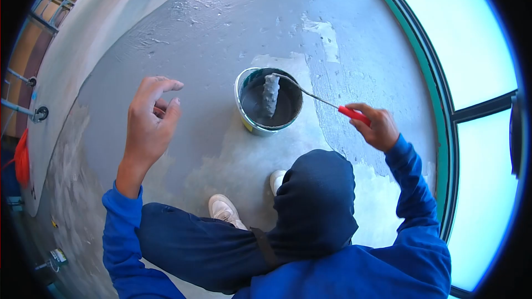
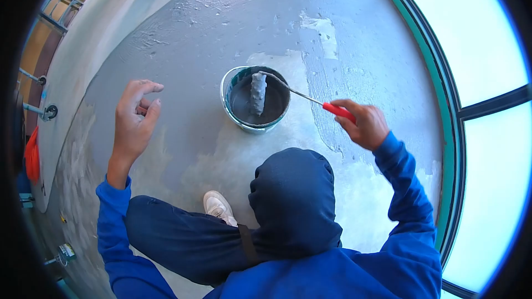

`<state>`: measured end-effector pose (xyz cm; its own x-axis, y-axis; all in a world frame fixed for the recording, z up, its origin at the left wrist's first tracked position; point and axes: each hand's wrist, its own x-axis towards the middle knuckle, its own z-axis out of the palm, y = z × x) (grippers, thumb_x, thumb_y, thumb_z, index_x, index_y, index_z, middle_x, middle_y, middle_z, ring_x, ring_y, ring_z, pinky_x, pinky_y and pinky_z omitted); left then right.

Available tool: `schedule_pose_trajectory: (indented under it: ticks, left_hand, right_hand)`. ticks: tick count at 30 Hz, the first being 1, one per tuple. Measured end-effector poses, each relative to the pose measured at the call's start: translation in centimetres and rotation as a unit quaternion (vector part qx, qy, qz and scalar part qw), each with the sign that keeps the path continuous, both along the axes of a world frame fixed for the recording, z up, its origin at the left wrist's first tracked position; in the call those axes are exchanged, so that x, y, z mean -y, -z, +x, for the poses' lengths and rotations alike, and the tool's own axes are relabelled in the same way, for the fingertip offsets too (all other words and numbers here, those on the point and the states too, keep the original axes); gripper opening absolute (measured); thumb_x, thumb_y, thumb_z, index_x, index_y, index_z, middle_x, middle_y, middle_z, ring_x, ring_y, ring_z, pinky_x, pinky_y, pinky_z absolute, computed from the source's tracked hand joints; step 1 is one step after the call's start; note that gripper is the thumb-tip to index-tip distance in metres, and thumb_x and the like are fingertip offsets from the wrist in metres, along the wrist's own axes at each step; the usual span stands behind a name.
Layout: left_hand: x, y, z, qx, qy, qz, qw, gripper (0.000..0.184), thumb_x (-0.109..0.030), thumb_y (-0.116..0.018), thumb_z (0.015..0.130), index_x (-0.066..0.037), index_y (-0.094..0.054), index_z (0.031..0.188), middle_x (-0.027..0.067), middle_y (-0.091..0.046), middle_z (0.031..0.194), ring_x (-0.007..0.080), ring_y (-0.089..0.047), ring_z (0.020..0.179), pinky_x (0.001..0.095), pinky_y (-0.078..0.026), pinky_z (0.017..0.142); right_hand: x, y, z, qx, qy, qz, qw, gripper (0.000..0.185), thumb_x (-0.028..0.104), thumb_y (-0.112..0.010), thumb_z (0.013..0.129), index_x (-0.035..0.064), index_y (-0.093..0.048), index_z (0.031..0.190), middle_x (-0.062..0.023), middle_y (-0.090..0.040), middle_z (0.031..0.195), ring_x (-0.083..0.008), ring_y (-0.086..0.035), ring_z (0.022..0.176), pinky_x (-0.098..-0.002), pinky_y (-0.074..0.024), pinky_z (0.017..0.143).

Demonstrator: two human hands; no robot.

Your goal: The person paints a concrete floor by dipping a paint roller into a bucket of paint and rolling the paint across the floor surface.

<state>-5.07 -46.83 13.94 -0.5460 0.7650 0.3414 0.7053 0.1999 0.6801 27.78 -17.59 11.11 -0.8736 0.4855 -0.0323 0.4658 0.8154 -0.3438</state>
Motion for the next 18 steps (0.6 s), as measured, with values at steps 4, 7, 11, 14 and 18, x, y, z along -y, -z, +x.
schedule_pose_trajectory:
  ticks: [4, 7, 11, 14, 18]
  left_hand:
    - [-0.2, 0.4, 0.0, 0.006, -0.006, -0.009, 1.0, 0.025, 0.004, -0.058, 0.082, -0.001, -0.062, 0.105, 0.008, -0.056, 0.104, 0.0088, -0.055, 0.063, 0.0216, -0.045, 0.057]
    - [-0.3, 0.3, 0.1, 0.005, -0.006, -0.023, 1.0, 0.025, 0.003, -0.058, 0.083, -0.001, -0.061, 0.108, 0.0073, -0.055, 0.107, 0.0065, -0.052, 0.064, 0.0203, -0.045, 0.059]
    - [-0.6, 0.3, 0.1, 0.015, -0.014, -0.028, 0.999, 0.026, 0.004, -0.058, 0.083, -0.001, -0.061, 0.108, 0.0069, -0.055, 0.107, 0.0059, -0.051, 0.064, 0.02, -0.044, 0.06]
    - [-0.5, 0.3, 0.1, 0.015, -0.019, -0.031, 0.999, 0.026, 0.004, -0.058, 0.083, 0.0, -0.061, 0.108, 0.0068, -0.055, 0.107, 0.0055, -0.05, 0.064, 0.02, -0.044, 0.059]
    - [-0.5, 0.5, 0.0, 0.017, -0.02, -0.029, 0.999, 0.026, 0.004, -0.057, 0.083, 0.0, -0.061, 0.108, 0.0072, -0.055, 0.108, 0.0057, -0.05, 0.064, 0.0203, -0.044, 0.059]
  right_hand:
    - [2.0, 3.6, 3.3, -0.115, 0.086, -0.098, 0.985, 0.035, 0.022, -0.067, 0.086, 0.0039, -0.061, 0.116, -0.0154, -0.069, 0.08, -0.0219, -0.066, 0.067, -0.0334, -0.0515, 0.062]
    - [2.6, 5.1, 4.2, -0.112, 0.153, -0.264, 0.946, 0.037, 0.023, -0.066, 0.088, 0.001, -0.06, 0.117, -0.012, -0.066, 0.077, -0.0169, -0.06, 0.065, -0.0307, -0.0485, 0.059]
    - [3.1, 6.5, 4.5, -0.127, 0.208, -0.497, 0.833, 0.039, 0.029, -0.062, 0.092, 0.0034, -0.057, 0.121, 0.0001, -0.051, 0.064, -0.0057, -0.043, 0.051, -0.0212, -0.0306, 0.044]
    - [3.8, 7.6, 4.8, -0.121, 0.222, -0.631, 0.734, 0.035, 0.028, -0.055, 0.097, 0.0056, -0.052, 0.123, 0.0045, -0.039, 0.06, -0.0036, -0.031, 0.044, -0.0198, -0.0231, 0.039]
    - [4.1, 8.8, 5.0, -0.127, 0.199, -0.76, 0.605, 0.036, 0.031, -0.046, 0.1, 0.0061, -0.045, 0.127, 0.0071, -0.033, 0.058, -0.0027, -0.026, 0.042, -0.0191, -0.0225, 0.038]
